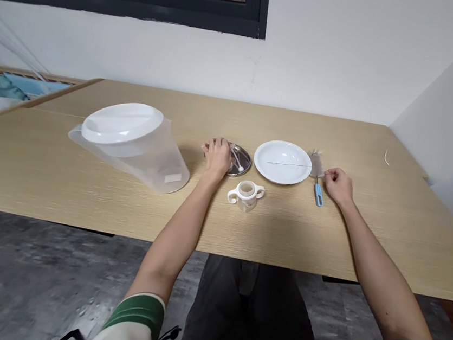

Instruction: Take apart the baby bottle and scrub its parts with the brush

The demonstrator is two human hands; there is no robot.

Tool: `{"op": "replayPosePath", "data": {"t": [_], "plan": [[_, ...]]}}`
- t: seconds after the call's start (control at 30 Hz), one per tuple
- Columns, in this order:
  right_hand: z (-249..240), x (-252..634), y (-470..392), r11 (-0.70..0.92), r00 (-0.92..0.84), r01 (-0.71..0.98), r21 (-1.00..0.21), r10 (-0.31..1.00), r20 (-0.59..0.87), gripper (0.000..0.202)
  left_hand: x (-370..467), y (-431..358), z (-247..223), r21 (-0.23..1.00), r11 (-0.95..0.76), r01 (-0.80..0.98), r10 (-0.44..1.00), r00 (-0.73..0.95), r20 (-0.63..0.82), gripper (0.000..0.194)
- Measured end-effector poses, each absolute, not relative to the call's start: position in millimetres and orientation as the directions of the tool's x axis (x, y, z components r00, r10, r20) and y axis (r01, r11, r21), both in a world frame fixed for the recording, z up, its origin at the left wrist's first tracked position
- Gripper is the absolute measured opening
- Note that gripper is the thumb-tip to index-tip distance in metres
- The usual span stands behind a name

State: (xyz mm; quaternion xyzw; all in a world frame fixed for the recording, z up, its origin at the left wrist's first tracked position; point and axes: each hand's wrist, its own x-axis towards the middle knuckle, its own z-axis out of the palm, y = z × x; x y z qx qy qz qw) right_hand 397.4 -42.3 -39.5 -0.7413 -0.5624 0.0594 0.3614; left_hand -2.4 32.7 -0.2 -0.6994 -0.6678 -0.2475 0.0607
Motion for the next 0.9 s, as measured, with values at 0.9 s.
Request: {"op": "replayPosePath", "data": {"t": [0.9], "plan": [[-41, 398, -41, -0.112, 0.339, 0.813, -0.571, 0.889, 0.308, 0.025, 0, -32, 66, 0.902, -0.410, -0.133, 0.862, 0.267, 0.431, 0.043]]}}
